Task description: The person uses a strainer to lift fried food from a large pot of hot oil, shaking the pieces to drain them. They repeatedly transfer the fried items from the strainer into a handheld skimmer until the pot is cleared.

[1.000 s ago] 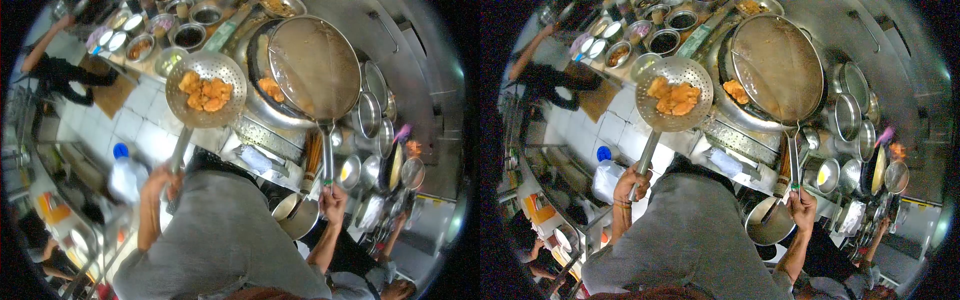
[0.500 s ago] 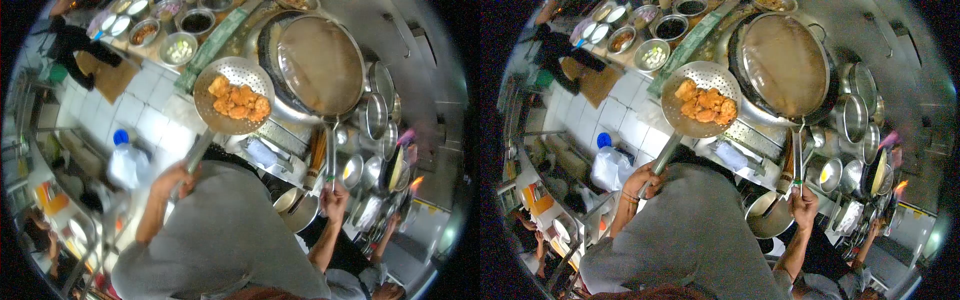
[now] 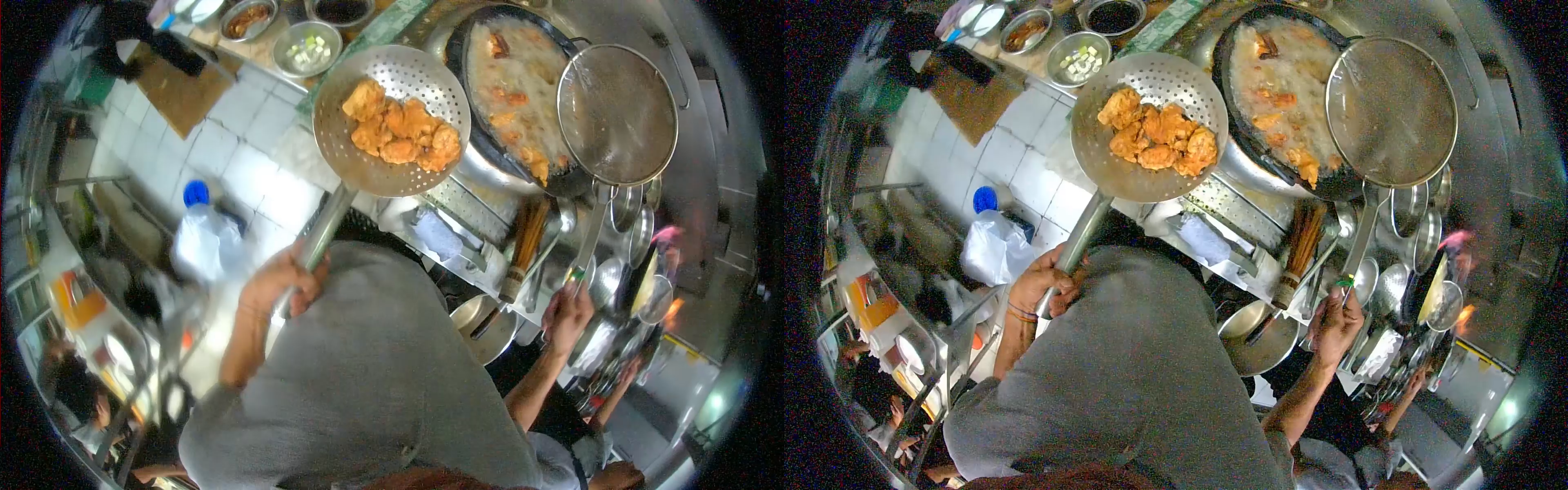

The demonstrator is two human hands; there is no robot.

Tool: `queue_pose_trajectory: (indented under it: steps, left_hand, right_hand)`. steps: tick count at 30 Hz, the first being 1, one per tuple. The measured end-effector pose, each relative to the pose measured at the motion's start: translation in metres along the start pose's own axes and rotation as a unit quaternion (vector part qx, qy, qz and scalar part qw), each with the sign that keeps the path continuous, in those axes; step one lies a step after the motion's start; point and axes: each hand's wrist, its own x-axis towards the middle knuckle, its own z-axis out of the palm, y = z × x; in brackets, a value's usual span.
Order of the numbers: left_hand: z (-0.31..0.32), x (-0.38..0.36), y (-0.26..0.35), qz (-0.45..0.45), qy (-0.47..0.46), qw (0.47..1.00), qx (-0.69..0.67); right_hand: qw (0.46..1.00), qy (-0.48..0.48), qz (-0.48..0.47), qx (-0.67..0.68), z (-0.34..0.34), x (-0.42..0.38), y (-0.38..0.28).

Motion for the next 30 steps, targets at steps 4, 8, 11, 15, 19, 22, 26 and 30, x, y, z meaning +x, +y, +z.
queue_pose_trajectory:
  steps: [4, 8, 11, 15, 19, 22, 26, 30]
  left_hand:
    - [0.008, -0.007, 0.005, 0.004, 0.029, 0.999, -0.018]
    - [0.012, -0.011, 0.008, 0.001, 0.058, 0.998, 0.036]
    - [0.011, -0.008, 0.008, 0.028, 0.059, 0.997, 0.050]
    - [0.006, -0.012, 0.031, 0.071, 0.027, 0.997, 0.001]
    - [-0.004, 0.002, 0.028, 0.090, -0.004, 0.994, -0.062]
    - [-0.016, 0.003, 0.035, 0.069, 0.016, 0.995, -0.076]
    - [-0.032, -0.007, 0.035, 0.068, 0.001, 0.995, -0.077]
    - [-0.031, -0.025, 0.048, 0.046, 0.013, 0.994, -0.095]
  right_hand:
    - [0.999, 0.040, 0.014, 0.016, 0.000, 0.008, 0.007]
    - [0.999, 0.039, 0.006, 0.010, 0.001, 0.018, 0.007]
    - [0.997, 0.072, 0.008, 0.003, 0.009, 0.025, 0.011]
    - [0.995, 0.083, 0.005, 0.059, 0.013, 0.037, 0.010]
    - [0.995, 0.063, -0.043, 0.067, 0.017, 0.047, 0.010]
    - [0.992, 0.110, -0.001, 0.057, 0.023, 0.046, 0.002]
    - [0.995, 0.079, -0.055, -0.004, 0.008, 0.064, 0.026]
    - [0.944, 0.153, -0.193, -0.220, 0.004, 0.092, 0.057]
